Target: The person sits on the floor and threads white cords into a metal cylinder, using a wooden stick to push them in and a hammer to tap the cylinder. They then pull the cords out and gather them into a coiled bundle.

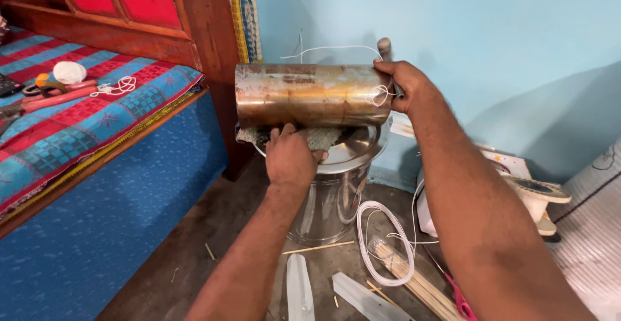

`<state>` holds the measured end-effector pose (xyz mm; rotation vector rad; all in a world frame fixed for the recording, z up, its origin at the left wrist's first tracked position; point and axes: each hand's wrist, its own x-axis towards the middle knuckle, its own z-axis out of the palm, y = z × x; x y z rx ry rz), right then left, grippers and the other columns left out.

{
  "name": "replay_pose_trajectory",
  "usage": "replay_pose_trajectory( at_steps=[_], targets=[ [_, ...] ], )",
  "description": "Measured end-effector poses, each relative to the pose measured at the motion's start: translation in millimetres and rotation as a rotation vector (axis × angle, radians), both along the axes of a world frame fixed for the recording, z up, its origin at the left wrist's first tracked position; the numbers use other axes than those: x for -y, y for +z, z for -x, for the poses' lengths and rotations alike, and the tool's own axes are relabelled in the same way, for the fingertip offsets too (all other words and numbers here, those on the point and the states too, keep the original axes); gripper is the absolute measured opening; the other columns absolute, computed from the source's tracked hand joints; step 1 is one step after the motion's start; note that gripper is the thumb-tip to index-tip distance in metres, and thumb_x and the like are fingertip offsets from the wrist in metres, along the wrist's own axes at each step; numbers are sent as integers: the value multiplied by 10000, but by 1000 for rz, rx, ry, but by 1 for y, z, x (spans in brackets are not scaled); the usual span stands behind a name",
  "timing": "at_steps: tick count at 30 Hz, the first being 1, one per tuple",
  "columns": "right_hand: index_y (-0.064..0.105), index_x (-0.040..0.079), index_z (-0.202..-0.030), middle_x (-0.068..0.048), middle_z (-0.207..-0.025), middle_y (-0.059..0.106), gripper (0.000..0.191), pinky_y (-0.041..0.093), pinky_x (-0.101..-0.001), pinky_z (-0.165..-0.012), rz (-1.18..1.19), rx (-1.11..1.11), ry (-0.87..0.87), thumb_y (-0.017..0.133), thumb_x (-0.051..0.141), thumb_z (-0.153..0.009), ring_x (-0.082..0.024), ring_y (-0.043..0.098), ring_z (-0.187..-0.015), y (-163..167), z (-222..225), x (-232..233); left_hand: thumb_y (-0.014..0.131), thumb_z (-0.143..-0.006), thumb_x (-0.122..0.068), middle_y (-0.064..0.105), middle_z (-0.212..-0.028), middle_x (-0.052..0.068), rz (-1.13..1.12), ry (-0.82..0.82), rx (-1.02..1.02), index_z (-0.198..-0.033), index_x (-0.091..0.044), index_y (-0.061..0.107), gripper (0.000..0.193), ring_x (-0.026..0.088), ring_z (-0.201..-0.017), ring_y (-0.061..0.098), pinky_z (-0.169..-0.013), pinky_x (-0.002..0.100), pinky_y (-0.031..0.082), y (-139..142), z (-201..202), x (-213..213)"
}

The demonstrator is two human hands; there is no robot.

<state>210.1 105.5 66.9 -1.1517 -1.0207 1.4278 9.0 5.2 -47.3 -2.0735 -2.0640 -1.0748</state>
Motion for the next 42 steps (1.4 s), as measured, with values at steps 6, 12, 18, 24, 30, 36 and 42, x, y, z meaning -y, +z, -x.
replay_pose_trajectory(
  at_steps=[6,12,18,24,30,36,42],
  targets=[
    [663,10,-1124,-153,-1061,745,230,630,-454,-900,-55,-468,166,666,207,-1005,-279,748,-963,-15,0,14,869,-733,-286,714,-1037,91,-242,64,28,-950,-112,821,283,345,-1124,600,-997,490,477,-22,3,-22],
    [642,-36,-1104,-189,-1038,719,246,627,-481,-848,-62,-446,-45,617,163,-962,-329,731,-908,-24,1,10,866,-752,-284,768,-946,147,-121,-225,373,-1039,-81,829,354,332,-866,721,-809,443,554,-27,28,-29],
    [659,-85,-1109,-189,-1081,741,218,656,-435,-809,-203,-741,-531,637,65,-952,-307,757,-927,-62,19,80,826,-783,-169,803,-939,40,257,-919,943,-1041,29,797,327,96,-841,714,-821,275,572,-31,88,-35],
    [627,-25,-1085,-126,-1024,721,158,642,-370,-786,-477,-607,-1011,640,61,-953,-239,734,-911,-69,103,141,800,-833,-146,790,-852,64,448,-967,951,-968,53,811,240,121,-749,681,-733,285,552,-31,98,-55],
    [571,-27,-1127,-111,-1083,716,233,596,-314,-887,-619,-516,-1058,607,161,-993,-162,753,-1006,-71,150,115,805,-836,-90,766,-830,63,449,-966,981,-958,65,812,197,122,-731,650,-727,286,540,-33,103,-59],
    [601,-51,-1149,-135,-936,662,425,482,-330,-635,-690,-240,-827,648,354,-1028,-210,606,-755,-104,179,106,802,-778,-36,761,-957,79,355,-1062,906,-1036,40,758,273,137,-860,703,-829,281,569,-35,111,-61],
    [566,20,-1095,-101,-946,692,341,622,-280,-579,-545,-416,-558,700,272,-909,-169,764,-792,-97,76,179,737,-885,-112,765,-1084,93,252,-801,1259,-1142,37,729,297,177,-1009,688,-917,310,531,-10,121,-18]
  ],
)
